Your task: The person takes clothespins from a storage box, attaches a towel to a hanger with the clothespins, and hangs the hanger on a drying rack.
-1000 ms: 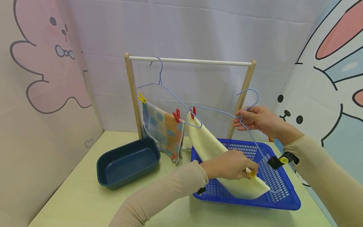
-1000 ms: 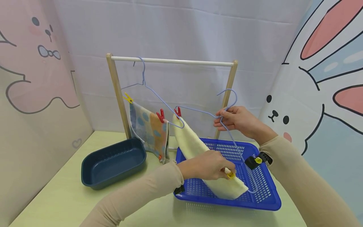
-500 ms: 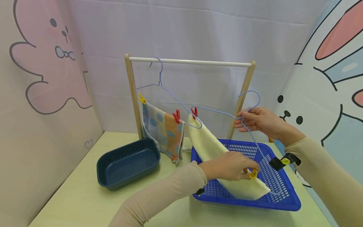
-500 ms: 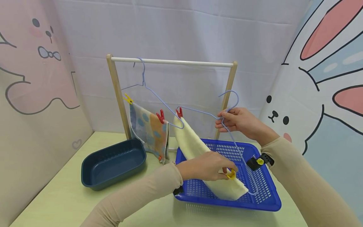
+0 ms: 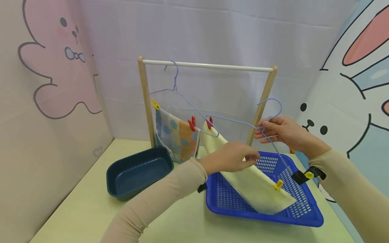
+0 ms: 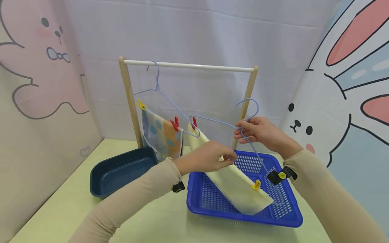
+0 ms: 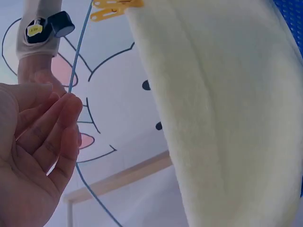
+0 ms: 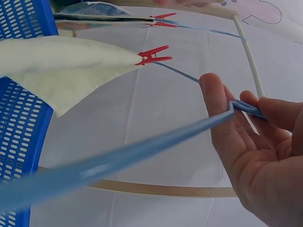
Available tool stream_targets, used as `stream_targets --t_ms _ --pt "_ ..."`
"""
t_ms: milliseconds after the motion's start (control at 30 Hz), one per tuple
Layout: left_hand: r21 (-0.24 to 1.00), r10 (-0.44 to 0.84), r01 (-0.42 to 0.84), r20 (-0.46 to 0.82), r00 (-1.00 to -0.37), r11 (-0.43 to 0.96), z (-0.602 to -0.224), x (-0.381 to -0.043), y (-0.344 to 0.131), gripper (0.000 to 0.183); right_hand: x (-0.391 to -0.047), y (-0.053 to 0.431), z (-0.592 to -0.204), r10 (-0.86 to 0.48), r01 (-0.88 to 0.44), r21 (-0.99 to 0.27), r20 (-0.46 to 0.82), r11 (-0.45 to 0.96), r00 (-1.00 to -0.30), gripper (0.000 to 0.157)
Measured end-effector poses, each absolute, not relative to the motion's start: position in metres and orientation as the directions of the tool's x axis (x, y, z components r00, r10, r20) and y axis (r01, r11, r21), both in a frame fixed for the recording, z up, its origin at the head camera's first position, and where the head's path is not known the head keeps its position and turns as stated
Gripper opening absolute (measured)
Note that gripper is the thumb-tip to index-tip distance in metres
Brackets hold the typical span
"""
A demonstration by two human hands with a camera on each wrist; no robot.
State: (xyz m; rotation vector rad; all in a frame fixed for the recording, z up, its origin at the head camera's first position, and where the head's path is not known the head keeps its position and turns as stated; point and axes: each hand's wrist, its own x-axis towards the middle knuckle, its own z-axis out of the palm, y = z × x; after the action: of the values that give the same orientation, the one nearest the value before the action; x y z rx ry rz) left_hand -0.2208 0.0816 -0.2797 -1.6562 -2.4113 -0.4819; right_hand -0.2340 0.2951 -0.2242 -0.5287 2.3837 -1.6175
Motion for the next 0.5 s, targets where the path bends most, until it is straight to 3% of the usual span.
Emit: stream_targets --t_ms 500 --pt "0.172 0.724 0.860 0.476 -0.500 0.481 -0.247 -0.245 0.045 0.015 -0.227 0.294 -0.223 -0.356 -0.195 -0.891 0.041 0.410 -0.934 0.050"
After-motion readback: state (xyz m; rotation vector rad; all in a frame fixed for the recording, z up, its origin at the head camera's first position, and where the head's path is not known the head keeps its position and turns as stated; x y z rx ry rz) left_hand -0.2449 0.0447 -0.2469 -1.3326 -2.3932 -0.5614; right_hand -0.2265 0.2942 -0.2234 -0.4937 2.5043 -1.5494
